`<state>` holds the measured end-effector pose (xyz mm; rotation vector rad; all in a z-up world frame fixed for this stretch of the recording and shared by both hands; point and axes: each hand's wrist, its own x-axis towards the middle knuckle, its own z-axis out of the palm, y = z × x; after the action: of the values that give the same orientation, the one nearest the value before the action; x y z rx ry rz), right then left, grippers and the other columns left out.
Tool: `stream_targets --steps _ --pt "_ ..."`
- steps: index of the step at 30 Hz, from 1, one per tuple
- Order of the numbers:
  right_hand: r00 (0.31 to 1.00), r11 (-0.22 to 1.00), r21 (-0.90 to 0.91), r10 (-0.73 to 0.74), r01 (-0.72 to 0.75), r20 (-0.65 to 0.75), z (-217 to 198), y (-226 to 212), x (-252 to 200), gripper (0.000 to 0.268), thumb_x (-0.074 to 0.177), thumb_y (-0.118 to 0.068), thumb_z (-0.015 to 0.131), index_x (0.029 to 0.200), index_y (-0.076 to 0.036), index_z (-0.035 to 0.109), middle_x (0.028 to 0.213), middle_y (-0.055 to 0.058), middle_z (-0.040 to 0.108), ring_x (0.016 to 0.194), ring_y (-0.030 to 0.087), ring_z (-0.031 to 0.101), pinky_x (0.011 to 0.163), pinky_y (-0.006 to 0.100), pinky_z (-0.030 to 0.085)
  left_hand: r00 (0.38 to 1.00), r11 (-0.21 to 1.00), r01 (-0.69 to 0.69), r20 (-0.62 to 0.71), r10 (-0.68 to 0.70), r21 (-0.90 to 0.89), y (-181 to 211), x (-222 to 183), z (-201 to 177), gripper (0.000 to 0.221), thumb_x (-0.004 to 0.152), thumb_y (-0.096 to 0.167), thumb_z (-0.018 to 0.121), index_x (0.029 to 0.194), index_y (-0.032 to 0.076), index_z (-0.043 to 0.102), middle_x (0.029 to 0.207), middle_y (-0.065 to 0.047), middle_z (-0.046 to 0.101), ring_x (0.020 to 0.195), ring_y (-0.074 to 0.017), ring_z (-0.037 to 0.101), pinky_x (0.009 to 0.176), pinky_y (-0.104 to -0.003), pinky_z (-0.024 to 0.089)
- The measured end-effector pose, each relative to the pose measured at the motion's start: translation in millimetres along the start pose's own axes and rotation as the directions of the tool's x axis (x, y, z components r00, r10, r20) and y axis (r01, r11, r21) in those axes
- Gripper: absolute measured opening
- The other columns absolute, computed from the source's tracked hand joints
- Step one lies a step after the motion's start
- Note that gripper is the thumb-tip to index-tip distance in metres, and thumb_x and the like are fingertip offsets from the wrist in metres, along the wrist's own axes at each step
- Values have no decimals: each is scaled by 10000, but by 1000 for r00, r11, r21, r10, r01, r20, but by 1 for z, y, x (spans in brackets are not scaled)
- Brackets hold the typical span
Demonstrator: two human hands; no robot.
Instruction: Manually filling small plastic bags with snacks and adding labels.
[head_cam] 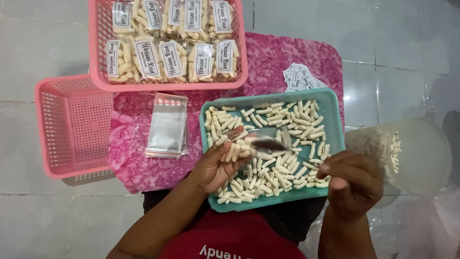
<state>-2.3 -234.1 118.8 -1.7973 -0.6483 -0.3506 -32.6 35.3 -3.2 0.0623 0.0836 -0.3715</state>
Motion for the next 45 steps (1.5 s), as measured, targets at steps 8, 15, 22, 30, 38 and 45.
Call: stream_targets --steps 8,15,22,30,38,45 --pt "969 966 -184 -209 184 -129 -16 2 -10 350 980 -451 619 853 -125 603 806 0 596 619 93 613 623 232 526 997 991 -16 -70 26 134 2 -3 1 572 957 14 619 1494 39 425 1530 -288 477 1033 -265 712 684 -180 605" --pt "992 984 -144 -112 102 -61 3 3 -20 297 902 -386 693 887 -90 669 869 29 676 708 119 666 707 247 576 996 991 16 -84 -5 131 -3 -3 5 666 896 -123 632 1494 88 429 1589 -248 431 849 -80 665 642 -131 549" --pt "998 997 71 30 -34 63 -6 7 -20 324 900 -408 729 954 -90 704 835 21 699 666 88 638 661 215 550 996 979 -14 -84 32 205 -4 -6 9 710 876 -125 648 1501 69 372 1529 -255 493 1378 -389 525 937 -252 601" --pt "989 985 -99 -145 142 -23 1 8 -21 306 901 -410 689 888 -105 684 805 2 660 676 99 651 665 231 564 999 966 -25 -33 35 256 -9 -6 8 675 906 -131 624 1503 115 425 1578 -204 447 1145 -225 536 848 -236 572" --pt "996 992 -95 -86 84 -13 0 13 -26 285 911 -386 689 929 -103 671 844 22 664 697 97 661 675 224 575 948 926 225 -286 -138 302 2 -5 10 628 885 -21 680 1465 66 455 1184 -253 629 845 -223 707 887 -368 638" --pt "934 985 95 168 -145 -314 -19 31 -26 299 1109 -400 554 1212 -121 577 1055 23 564 729 100 581 649 222 540 960 914 -93 -206 187 395 34 -18 0 508 857 -20 750 1334 33 583 1060 -241 690 745 -220 720 476 -196 599"
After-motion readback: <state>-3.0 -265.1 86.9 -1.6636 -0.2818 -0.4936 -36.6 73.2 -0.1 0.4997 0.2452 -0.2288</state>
